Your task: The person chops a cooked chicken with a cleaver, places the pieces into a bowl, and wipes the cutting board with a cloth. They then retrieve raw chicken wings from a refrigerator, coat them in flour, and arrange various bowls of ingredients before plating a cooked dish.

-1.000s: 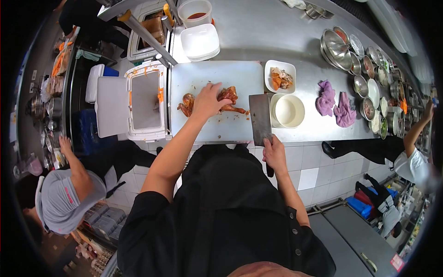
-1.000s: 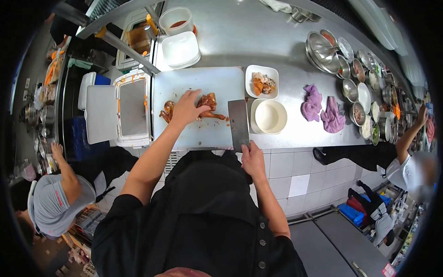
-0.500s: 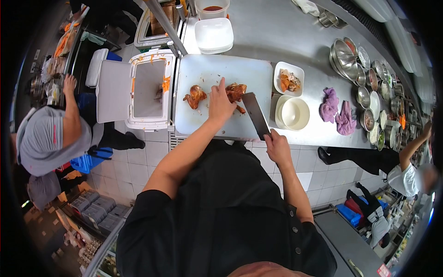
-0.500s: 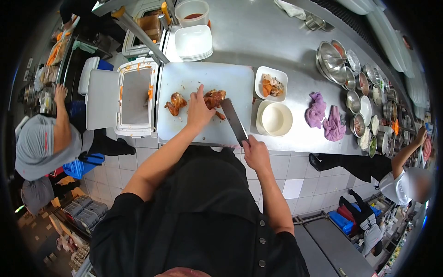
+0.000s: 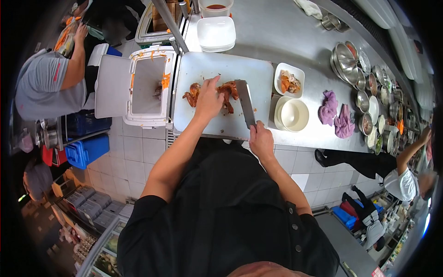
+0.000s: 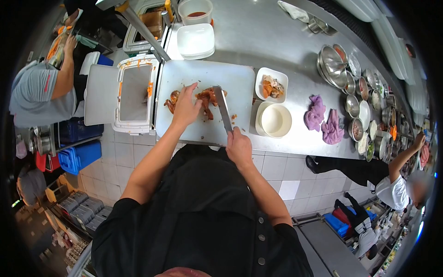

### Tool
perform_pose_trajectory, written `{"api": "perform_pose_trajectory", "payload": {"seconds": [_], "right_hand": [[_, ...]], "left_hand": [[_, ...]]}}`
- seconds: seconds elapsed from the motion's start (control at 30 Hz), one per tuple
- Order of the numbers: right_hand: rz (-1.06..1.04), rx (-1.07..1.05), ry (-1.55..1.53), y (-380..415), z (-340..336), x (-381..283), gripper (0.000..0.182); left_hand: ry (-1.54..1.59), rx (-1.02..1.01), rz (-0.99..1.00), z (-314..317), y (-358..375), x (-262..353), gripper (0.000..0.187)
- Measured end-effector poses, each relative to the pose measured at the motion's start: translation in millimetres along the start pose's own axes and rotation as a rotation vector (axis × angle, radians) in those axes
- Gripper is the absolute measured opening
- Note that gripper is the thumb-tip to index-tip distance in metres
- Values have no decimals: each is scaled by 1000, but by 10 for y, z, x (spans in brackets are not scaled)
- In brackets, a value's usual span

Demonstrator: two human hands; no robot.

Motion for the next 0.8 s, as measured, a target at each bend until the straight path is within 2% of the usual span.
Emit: {"api": "perform_pose_trajectory", "payload": {"seconds": [0.07, 0.2, 0.3, 0.37, 0.4, 0.47, 0.5, 0.57, 0.6, 0.67, 0.7, 0.73, 0.77, 0.8], "right_hand": [[-76, 48, -20, -69, 73, -142, 18], [-82, 51, -38, -186, 81, -400, 17], [-94, -64, 85, -241, 372, -282, 16], [-72, -73, 149, -292, 484, -213, 17], [-76, -73, 148, -321, 491, -242, 17], [-63, -84, 152, -291, 453, -279, 17], [-63, -83, 156, -299, 450, -271, 17], [-68, -82, 131, -311, 455, -268, 17], [-67, -81, 133, -318, 452, -275, 17], [-33, -114, 148, -328, 447, -274, 17], [-31, -115, 148, -348, 469, -256, 17], [-22, -133, 170, -338, 503, -226, 17], [-23, -143, 194, -388, 511, -195, 17], [-20, -134, 195, -414, 485, -166, 17]], "left_hand": [[18, 167, 60, -151, -45, 28, 57], [60, 295, 117, -420, -178, 215, 51], [104, 384, 195, -612, -323, 567, 47], [189, 437, 316, -705, -462, 936, 44], [188, 441, 316, -764, -557, 1118, 44], [252, 498, 590, -860, -610, 1595, 43], [256, 498, 589, -842, -688, 1721, 43], [276, 452, 876, -736, -766, 1992, 43], [279, 452, 875, -570, -816, 1945, 43], [71, 233, 944, 84, -838, 1624, 39], [72, 230, 943, 344, -841, 1318, 39], [-35, 108, 970, 687, -785, 947, 37], [-141, -3, 998, 882, -791, 779, 35], [-137, -3, 1007, 849, -798, 826, 35]]}}
Point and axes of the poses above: each hand's wrist, its own y-axis away from the middle knuckle, its own z-axis out of the palm, x = y × z, the point moved 5 cm from there along -y, towards the middle knuckle, and after that the axes turned 15 degrees about x, right-handed, at the moved point
